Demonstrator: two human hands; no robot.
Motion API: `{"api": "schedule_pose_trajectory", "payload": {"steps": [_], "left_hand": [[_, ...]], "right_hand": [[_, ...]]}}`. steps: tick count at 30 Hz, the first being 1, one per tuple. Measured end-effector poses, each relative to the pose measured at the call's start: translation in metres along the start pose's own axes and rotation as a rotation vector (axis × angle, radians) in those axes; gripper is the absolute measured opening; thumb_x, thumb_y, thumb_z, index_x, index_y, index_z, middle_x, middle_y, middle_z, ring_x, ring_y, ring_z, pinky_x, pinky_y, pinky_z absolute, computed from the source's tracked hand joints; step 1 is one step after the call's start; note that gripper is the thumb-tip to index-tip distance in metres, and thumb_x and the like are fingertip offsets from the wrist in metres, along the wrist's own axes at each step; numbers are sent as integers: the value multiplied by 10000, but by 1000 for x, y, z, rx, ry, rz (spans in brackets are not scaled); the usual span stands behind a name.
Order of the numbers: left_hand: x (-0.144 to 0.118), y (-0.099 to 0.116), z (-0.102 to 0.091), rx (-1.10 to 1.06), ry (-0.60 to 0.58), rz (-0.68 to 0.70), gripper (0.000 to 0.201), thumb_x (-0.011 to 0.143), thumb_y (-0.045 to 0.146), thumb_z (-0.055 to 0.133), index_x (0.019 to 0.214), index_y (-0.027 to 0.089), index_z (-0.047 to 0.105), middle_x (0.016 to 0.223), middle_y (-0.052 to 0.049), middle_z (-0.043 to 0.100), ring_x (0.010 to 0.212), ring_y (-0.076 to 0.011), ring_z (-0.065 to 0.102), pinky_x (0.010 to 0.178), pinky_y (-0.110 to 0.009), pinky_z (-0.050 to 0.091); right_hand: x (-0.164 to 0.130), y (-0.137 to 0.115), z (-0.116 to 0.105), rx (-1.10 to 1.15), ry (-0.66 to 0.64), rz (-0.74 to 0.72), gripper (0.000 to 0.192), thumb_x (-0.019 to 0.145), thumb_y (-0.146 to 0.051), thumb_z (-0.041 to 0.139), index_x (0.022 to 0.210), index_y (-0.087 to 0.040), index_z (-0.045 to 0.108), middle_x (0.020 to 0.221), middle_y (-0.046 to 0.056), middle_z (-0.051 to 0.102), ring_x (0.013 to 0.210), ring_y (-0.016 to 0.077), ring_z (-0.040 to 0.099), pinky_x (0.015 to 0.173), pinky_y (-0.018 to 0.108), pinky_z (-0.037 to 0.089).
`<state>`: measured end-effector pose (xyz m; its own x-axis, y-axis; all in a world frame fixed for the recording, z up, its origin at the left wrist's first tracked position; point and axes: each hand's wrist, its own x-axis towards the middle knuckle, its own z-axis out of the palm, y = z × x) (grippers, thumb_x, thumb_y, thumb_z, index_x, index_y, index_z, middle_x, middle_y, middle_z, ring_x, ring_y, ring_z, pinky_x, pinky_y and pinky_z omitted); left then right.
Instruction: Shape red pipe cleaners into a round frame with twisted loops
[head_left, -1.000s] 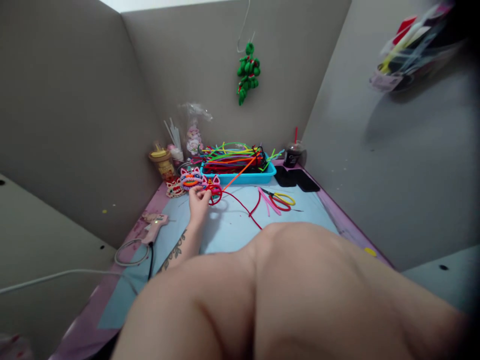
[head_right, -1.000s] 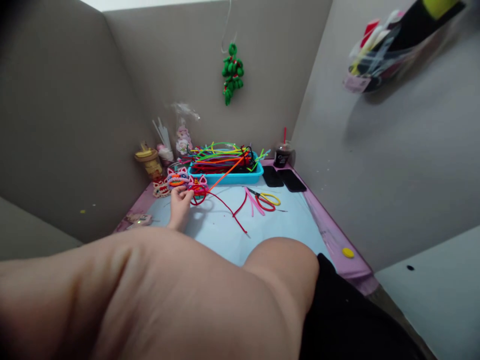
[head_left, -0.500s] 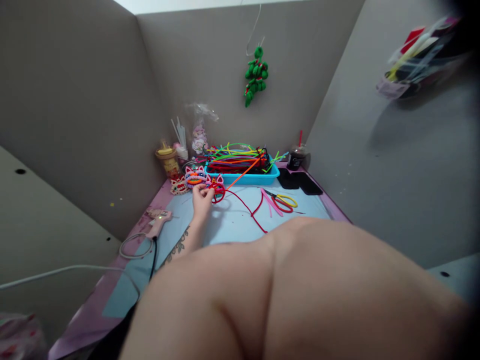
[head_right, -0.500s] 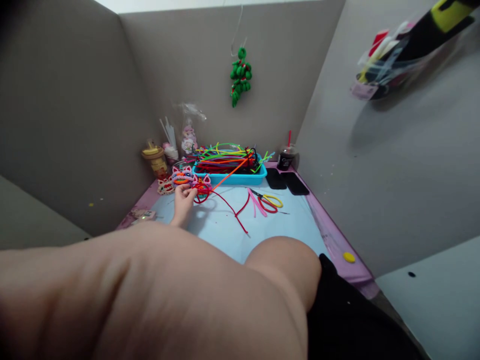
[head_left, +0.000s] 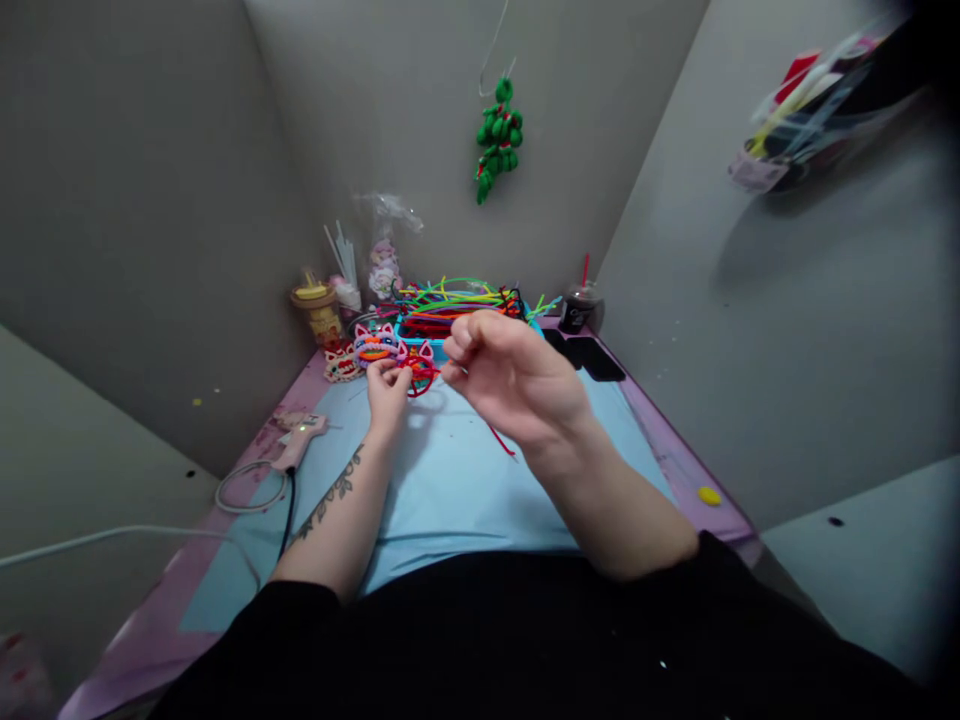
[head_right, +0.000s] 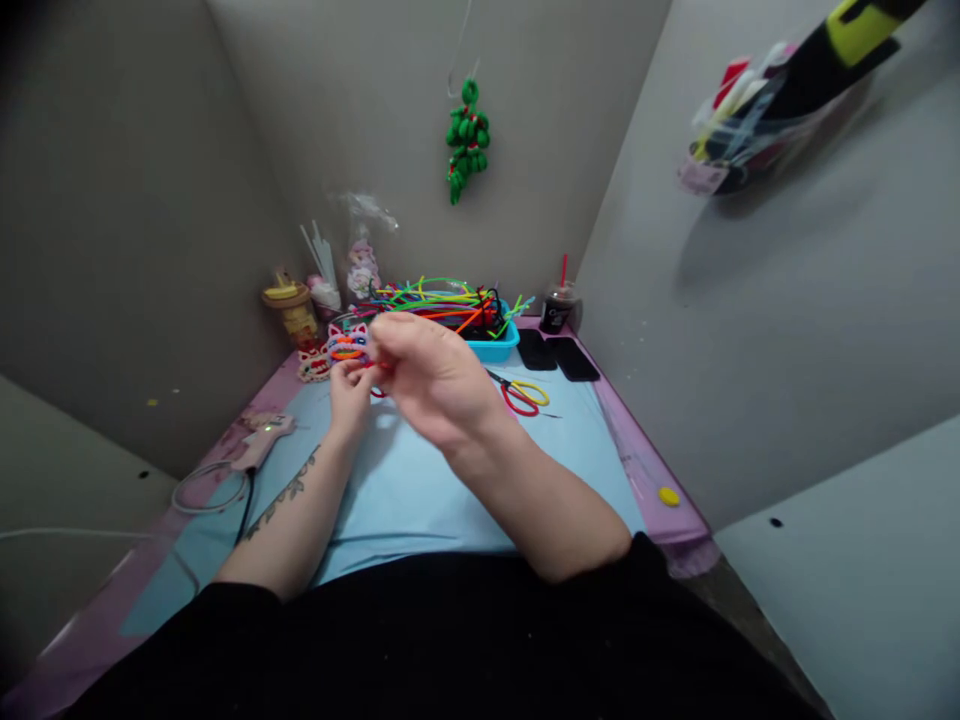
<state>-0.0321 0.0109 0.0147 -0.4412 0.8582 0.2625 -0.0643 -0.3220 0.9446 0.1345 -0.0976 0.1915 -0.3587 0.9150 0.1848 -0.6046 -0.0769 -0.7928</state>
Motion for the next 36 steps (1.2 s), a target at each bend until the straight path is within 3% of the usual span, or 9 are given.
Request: {"api": "schedule_pose_trajectory", "payload": {"steps": [3,6,9,12,15,18,20,27,36], "left_hand": [[-2,2,0,18,38,74,322,652,262,642,872,200,416,619,58,506,546,-76,492,576,-203,387],[-1,3,0,28,82,92,307,661,270,634,862,203,413,612,56,504,542,-79,490,575,-203,388],[1,3,0,5,122,107,308,657,278,641,851,203,413,614,53,510,554,-83,505,584,-203,390],[2,1,1,-67,138,110,332,647,294,655,857,200,417,622,52,519,575,-82,524,622,-210,402],[4,0,2,-197,90,54,373,626,311,676,882,198,428,636,54,535,589,-80,537,654,-222,412],[5,-3,2,-284,10,-16,406,590,306,710,881,192,450,638,55,555,584,-74,543,660,-219,411],[5,-5,2,-291,-31,-46,415,572,289,727,875,185,463,623,55,566,579,-72,546,650,-208,404],[4,-5,3,-190,-92,-95,401,578,286,730,872,167,485,601,40,609,571,-87,572,625,-206,398],[2,-5,0,-93,-170,-65,373,627,335,697,927,139,594,716,-30,670,700,-151,629,704,-273,450]], "right_hand": [[41,30,-53,44,204,-10,87,679,-197,619,626,-173,554,559,-63,501,525,60,486,486,178,422],[63,63,-108,7,407,-21,151,653,-235,656,587,-170,536,503,-60,500,472,59,453,427,170,366],[62,91,-134,-69,324,29,250,700,-369,629,582,-156,569,541,-14,568,484,71,485,427,185,362],[54,114,-135,-190,96,286,283,703,-419,631,688,-137,620,630,38,631,444,71,477,366,182,295],[55,130,-131,-30,45,392,269,690,-373,664,872,-187,596,663,3,624,441,69,462,363,169,281],[61,129,-132,250,120,201,217,731,-332,634,911,-242,551,633,-54,561,447,50,416,394,156,304],[64,122,-137,297,163,40,164,738,-259,628,881,-247,549,600,-70,511,453,45,398,410,154,313],[63,97,-163,119,307,-244,186,658,-258,702,796,-191,597,623,-35,530,539,60,458,481,183,372],[63,88,-181,-70,383,-412,236,649,-385,683,703,-186,570,724,-12,563,616,82,500,560,218,416]]}}
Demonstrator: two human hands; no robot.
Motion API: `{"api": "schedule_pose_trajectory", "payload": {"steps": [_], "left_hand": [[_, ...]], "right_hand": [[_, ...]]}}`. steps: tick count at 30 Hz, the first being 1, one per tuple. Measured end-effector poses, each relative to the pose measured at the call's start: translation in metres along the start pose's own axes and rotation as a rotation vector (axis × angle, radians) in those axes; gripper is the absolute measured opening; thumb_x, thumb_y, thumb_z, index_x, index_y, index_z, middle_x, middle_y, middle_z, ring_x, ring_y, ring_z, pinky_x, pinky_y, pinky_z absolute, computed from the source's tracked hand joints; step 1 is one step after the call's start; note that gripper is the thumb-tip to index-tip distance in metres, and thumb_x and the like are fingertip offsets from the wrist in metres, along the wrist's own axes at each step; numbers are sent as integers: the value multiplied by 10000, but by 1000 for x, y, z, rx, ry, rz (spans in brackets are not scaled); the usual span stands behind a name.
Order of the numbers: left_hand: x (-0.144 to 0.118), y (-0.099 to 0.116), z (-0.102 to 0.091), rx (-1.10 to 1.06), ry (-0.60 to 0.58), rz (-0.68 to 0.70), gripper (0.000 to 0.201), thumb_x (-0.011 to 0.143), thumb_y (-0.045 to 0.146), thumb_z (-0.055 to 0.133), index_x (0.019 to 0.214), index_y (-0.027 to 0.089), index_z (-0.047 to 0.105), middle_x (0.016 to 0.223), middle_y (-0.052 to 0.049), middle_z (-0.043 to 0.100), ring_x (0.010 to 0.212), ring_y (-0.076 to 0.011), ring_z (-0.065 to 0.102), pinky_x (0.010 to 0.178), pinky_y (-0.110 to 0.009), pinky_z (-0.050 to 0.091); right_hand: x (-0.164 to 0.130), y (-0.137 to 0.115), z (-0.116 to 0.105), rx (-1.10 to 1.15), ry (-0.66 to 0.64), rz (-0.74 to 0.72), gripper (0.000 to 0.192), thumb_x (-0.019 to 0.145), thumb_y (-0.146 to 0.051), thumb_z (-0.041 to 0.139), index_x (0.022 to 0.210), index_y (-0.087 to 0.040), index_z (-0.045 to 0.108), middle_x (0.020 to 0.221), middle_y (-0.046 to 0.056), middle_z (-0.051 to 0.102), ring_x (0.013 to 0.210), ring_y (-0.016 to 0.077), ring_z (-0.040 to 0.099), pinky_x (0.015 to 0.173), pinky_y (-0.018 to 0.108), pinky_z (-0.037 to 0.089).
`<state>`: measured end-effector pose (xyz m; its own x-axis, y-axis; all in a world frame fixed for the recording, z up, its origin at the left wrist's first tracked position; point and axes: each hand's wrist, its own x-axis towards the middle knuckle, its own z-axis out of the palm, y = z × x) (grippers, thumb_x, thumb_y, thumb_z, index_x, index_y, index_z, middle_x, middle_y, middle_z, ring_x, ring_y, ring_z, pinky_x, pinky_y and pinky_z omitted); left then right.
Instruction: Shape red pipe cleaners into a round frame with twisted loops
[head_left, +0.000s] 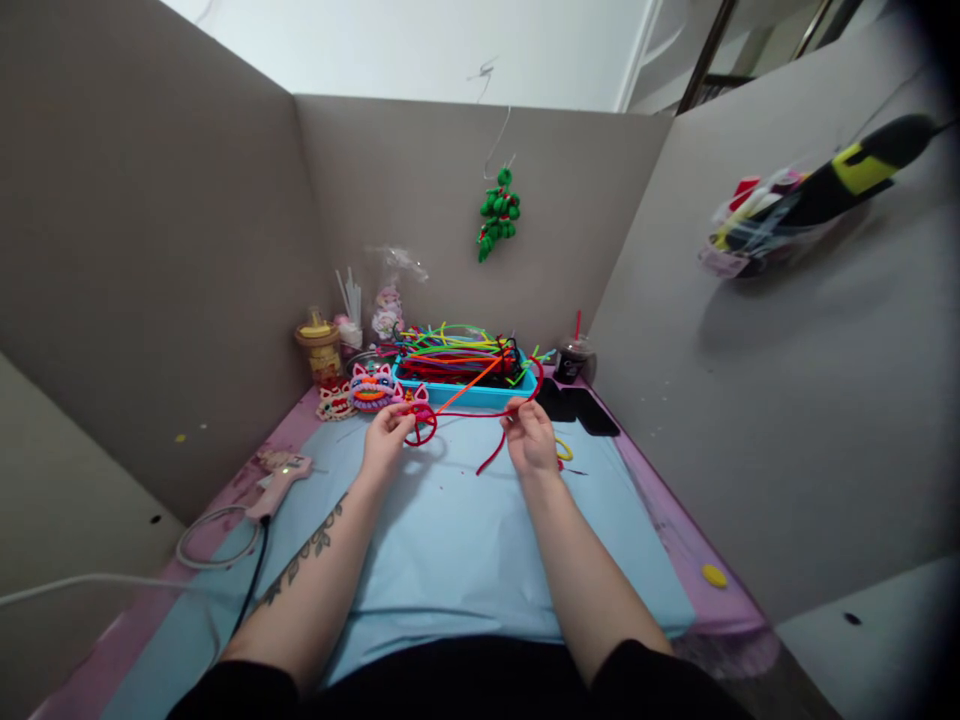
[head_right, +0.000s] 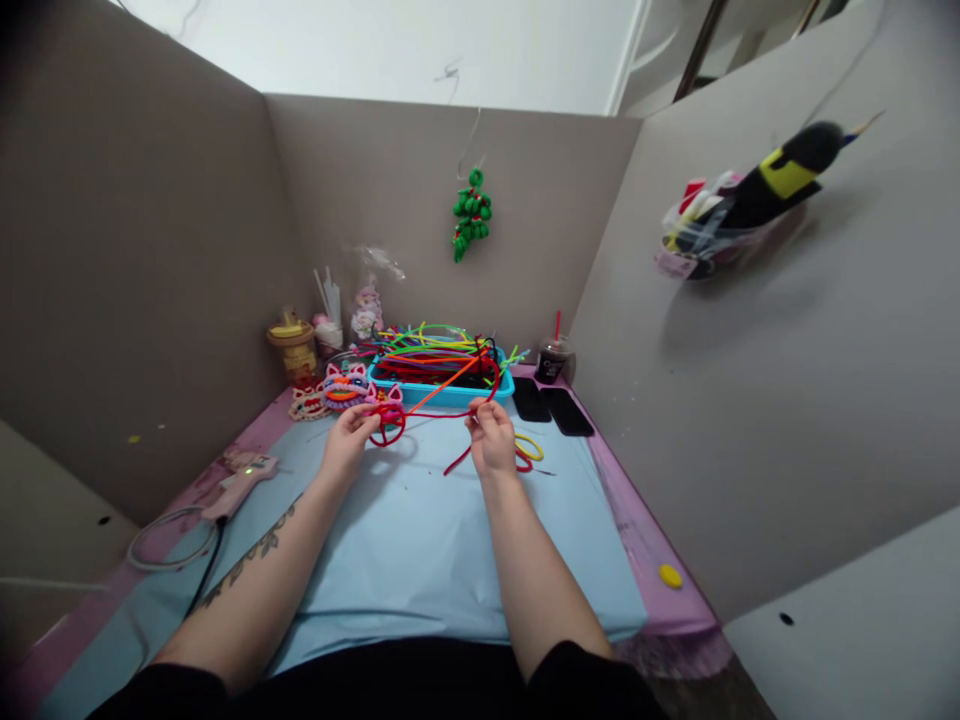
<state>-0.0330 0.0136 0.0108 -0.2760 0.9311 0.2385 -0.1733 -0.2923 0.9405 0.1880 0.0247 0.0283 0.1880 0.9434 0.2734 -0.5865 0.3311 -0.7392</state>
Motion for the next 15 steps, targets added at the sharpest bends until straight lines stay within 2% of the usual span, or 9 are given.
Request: {"api": "schedule_pose_trajectory", "payload": {"steps": [5,10,15], "left_hand": [[-1,4,1,7,-7,3,386,633,358,688,926,113,640,881,-105,689,832,-211,636,795,-339,459],[0,0,-2,20,16,44,389,649,363,675,955,126,643,909,-98,688,825,-197,632,788,-323,464],[-1,0,-3,71,17,119,388,666,371,659,972,133,642,968,-103,672,856,-192,617,783,-309,465]], "right_hand": [[-11,-4,4,-172,-225,80,196,665,-354,654,717,-176,591,574,-28,516,515,80,443,503,210,346],[-24,-2,15,-420,-548,262,225,681,-371,635,666,-149,598,524,-29,497,477,72,385,475,206,286],[-33,7,25,-581,-732,373,253,697,-371,613,604,-142,557,494,-47,457,473,62,374,489,199,283]]}}
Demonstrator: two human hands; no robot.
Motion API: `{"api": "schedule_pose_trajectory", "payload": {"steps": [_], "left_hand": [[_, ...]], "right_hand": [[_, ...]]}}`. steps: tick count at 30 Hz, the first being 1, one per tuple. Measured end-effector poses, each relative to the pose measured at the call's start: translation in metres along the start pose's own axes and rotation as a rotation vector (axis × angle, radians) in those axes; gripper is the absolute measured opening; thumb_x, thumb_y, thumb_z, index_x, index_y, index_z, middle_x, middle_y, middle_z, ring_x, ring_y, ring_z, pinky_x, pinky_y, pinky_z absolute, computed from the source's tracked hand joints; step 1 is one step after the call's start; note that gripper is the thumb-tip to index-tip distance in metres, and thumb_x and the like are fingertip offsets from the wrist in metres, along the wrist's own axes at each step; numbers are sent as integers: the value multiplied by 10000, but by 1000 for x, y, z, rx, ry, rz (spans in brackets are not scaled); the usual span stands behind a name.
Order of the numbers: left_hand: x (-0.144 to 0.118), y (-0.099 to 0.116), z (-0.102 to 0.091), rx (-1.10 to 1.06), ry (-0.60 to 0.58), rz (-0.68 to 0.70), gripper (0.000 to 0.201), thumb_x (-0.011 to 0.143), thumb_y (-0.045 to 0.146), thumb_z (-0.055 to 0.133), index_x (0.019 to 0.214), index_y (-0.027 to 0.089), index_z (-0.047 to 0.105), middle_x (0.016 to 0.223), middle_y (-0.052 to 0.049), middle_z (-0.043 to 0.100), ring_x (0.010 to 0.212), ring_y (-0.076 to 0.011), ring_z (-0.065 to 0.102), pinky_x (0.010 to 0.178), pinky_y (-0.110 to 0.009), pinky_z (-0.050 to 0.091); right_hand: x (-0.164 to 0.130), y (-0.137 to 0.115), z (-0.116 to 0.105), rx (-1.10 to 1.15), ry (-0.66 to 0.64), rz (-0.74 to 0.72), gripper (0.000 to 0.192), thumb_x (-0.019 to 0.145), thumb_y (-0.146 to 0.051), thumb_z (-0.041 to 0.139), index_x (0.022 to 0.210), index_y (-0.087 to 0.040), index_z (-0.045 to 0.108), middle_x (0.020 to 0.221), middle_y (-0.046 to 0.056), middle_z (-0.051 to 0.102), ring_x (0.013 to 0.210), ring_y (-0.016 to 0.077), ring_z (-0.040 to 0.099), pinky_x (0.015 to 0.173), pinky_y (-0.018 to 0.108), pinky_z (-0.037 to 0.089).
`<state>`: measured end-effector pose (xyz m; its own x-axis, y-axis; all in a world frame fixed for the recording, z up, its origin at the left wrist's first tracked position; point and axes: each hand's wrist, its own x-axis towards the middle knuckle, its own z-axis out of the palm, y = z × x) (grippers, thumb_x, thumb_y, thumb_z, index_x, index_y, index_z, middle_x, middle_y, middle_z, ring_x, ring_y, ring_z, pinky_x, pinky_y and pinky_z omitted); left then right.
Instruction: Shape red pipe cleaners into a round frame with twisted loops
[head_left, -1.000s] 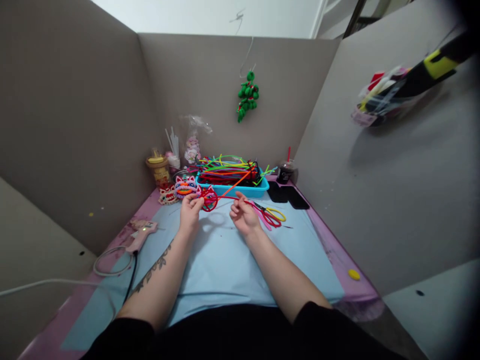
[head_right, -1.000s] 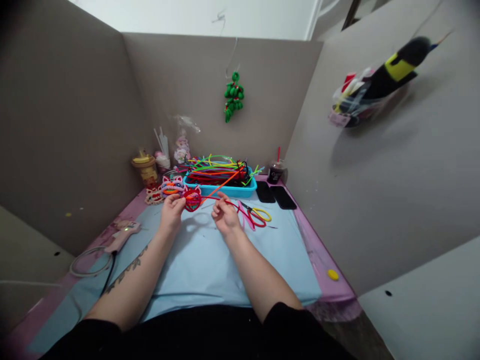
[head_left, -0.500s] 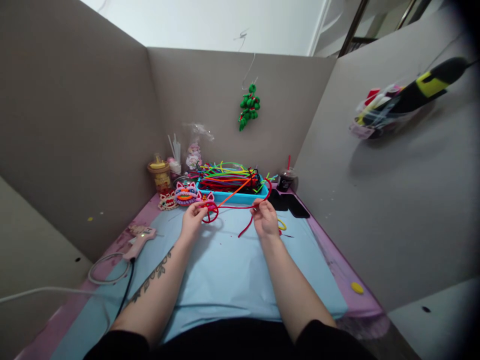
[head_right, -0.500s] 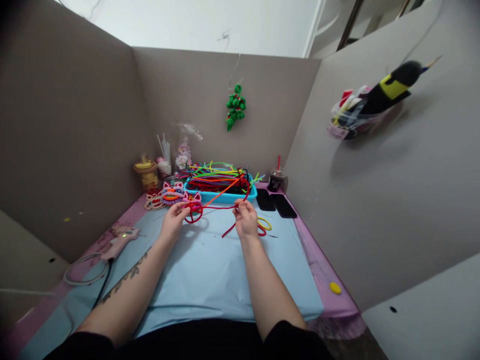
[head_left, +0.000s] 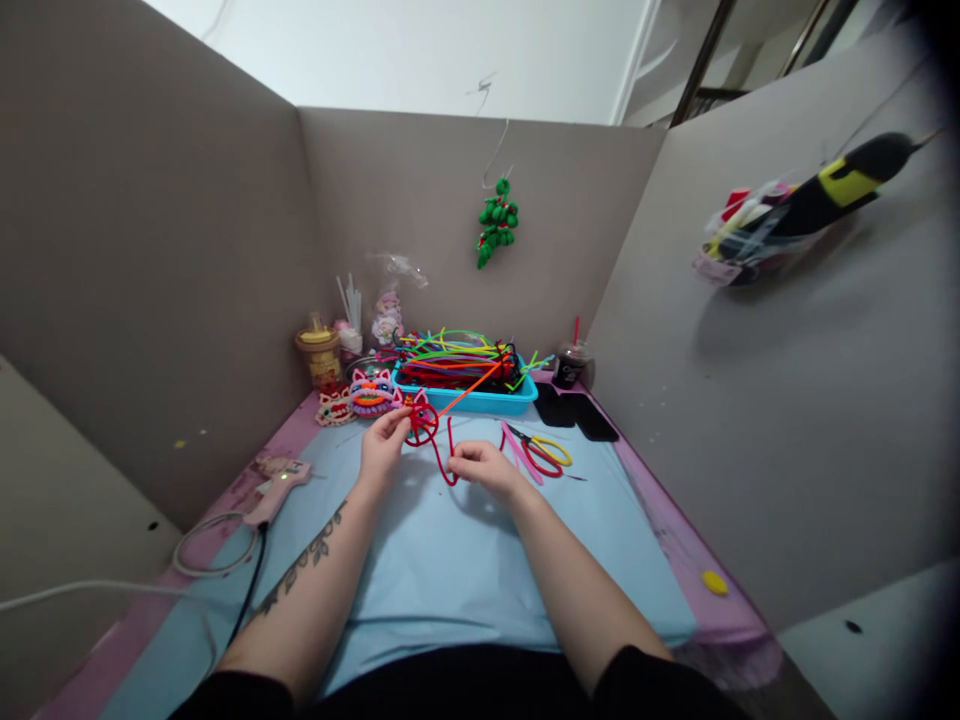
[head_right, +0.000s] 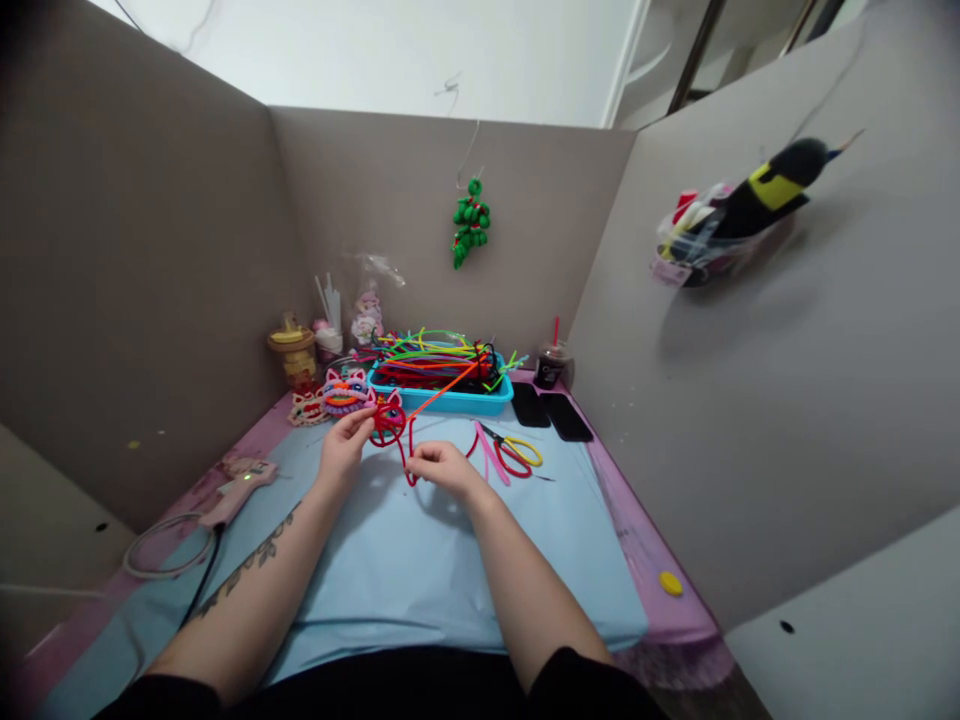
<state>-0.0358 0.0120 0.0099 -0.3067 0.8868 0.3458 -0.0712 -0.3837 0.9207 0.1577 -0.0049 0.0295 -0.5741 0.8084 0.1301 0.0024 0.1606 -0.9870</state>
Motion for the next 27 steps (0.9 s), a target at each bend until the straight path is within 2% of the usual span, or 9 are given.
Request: {"api": "schedule_pose_trajectory", "payload": {"steps": [4,8,12,19,24,27], "left_hand": [[-2,5,2,61,-15,-2,374,662,374,658,949,134,652,921,-96,681,812,-187,620,750,-302,469],[-5,7,4,82,-45,-16,343,667,358,652,928,135,655,901,-90,684,802,-183,620,751,-303,467],[-6,6,6,69,-102,-20,323,666,351,655,912,141,659,905,-87,685,819,-193,620,760,-314,471],[-10,7,7,116,-153,16,278,676,336,654,894,165,675,905,-81,684,847,-206,619,787,-324,471],[-10,6,7,125,-166,31,276,686,337,644,903,167,673,907,-82,683,845,-204,620,793,-330,470],[-11,7,7,131,-170,35,270,687,336,645,898,171,675,908,-81,683,844,-205,619,792,-331,470]], "right_hand": [[3,9,6,-130,-85,22,245,705,-351,589,594,-138,542,544,-31,493,517,72,414,513,199,313],[4,17,8,-272,-158,39,195,696,-298,576,595,-138,530,506,-58,405,482,59,354,467,187,282],[5,22,6,-349,-178,60,162,696,-264,552,595,-140,528,500,-61,394,481,59,358,467,184,291],[6,25,5,-481,-130,52,130,693,-236,531,603,-144,551,510,-52,432,501,67,394,473,177,297],[7,26,9,-680,7,2,138,690,-207,503,568,-151,533,500,-50,447,505,71,395,479,184,259],[6,24,9,-788,-2,-14,126,668,-195,508,549,-157,522,490,-54,429,504,71,377,479,192,232]]}}
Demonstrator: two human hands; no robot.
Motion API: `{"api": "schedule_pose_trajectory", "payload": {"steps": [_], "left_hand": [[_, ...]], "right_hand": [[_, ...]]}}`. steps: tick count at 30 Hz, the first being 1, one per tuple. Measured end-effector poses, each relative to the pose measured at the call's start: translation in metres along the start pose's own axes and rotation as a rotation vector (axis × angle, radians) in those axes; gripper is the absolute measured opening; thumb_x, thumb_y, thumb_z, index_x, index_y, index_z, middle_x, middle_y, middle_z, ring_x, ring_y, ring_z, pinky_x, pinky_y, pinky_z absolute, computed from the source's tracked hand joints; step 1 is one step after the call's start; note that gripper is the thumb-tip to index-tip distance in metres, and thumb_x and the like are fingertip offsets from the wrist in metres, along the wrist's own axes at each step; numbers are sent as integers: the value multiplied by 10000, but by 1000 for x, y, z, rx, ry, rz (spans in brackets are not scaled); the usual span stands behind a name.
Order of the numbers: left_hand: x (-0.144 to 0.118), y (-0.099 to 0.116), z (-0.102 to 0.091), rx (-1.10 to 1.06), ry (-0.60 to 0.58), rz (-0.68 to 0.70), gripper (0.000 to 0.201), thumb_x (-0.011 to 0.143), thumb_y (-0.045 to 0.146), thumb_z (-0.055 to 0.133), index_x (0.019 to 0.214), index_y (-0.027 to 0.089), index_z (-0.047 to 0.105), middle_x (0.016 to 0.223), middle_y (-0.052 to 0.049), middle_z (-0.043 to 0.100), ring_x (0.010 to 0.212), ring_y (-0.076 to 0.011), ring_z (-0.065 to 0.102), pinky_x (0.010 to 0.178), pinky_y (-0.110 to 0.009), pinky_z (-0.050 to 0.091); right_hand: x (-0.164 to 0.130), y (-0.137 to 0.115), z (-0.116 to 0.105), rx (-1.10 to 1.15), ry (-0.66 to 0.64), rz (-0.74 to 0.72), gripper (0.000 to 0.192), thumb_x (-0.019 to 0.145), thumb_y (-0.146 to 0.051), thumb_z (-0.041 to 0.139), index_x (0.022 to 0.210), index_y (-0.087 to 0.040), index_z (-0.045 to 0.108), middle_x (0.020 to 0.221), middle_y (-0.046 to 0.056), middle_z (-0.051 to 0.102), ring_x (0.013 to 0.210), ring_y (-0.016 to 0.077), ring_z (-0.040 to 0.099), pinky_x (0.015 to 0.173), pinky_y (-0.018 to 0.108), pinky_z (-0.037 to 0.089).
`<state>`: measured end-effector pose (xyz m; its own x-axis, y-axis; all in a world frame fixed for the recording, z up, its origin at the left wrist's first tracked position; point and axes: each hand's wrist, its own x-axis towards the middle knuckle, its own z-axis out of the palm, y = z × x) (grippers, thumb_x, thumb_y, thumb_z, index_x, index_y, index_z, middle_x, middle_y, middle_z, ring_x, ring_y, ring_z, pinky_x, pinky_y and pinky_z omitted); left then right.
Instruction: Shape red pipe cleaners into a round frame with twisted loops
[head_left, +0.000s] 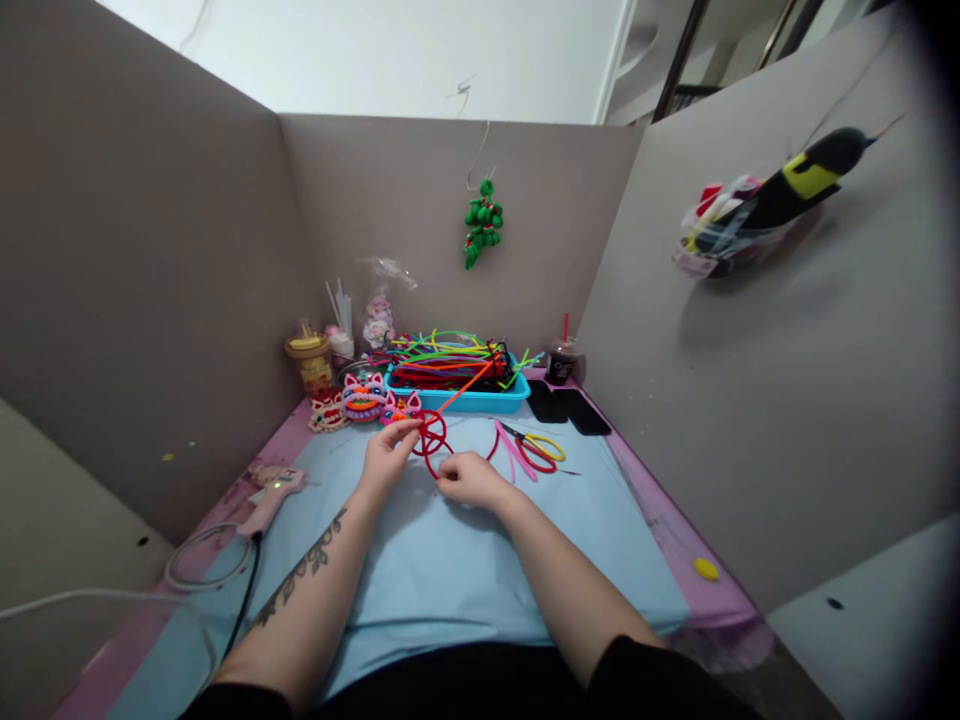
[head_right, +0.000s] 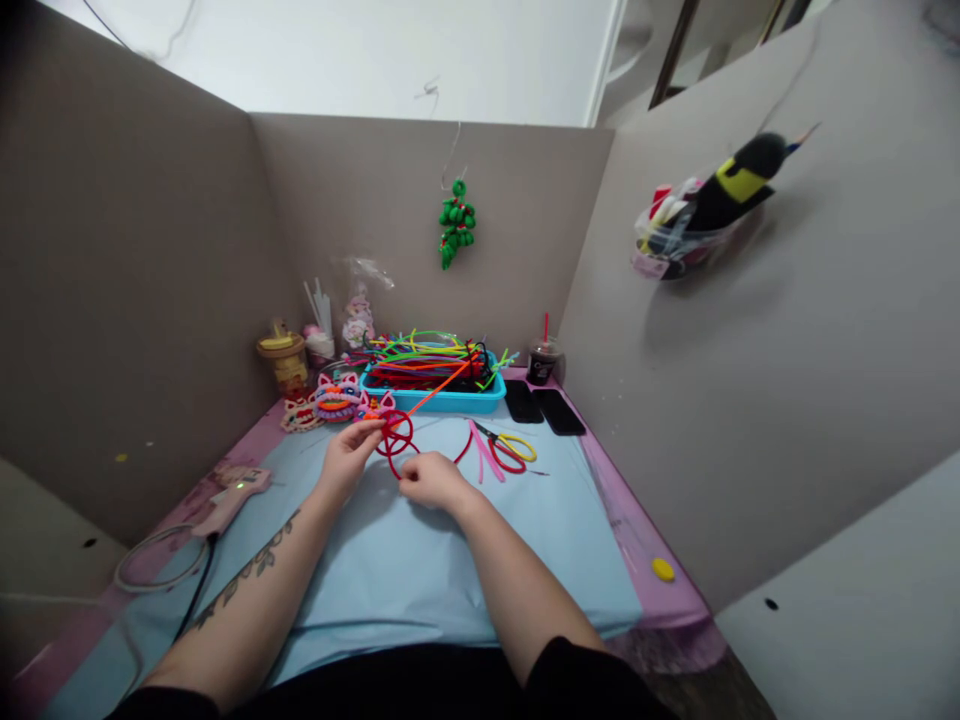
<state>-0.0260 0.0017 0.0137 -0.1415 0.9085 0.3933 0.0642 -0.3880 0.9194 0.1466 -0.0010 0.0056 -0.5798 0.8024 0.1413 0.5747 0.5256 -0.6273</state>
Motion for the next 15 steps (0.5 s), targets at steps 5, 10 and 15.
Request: {"api": "schedule_pose_trajectory", "payload": {"steps": [5,10,15], "left_hand": [[-1,1,0,10,-8,0,259,690,324,645,898,173,674,911,-82,681,862,-205,615,798,-324,466],[-1,1,0,14,-16,-11,273,681,326,649,903,170,676,911,-85,680,857,-207,614,785,-320,467],[-1,1,1,25,-10,1,261,684,318,645,898,172,679,911,-80,679,846,-198,612,788,-311,459]], "right_hand": [[-2,1,-3,-88,-34,-37,126,649,-198,507,528,-162,502,484,-60,404,501,71,364,481,205,212],[-3,2,-5,-120,-75,-54,138,654,-207,496,522,-165,498,473,-58,407,489,75,353,482,214,209],[-3,-2,-6,-141,-19,-78,130,645,-199,494,518,-168,497,498,-50,415,505,82,357,490,216,215]]}}
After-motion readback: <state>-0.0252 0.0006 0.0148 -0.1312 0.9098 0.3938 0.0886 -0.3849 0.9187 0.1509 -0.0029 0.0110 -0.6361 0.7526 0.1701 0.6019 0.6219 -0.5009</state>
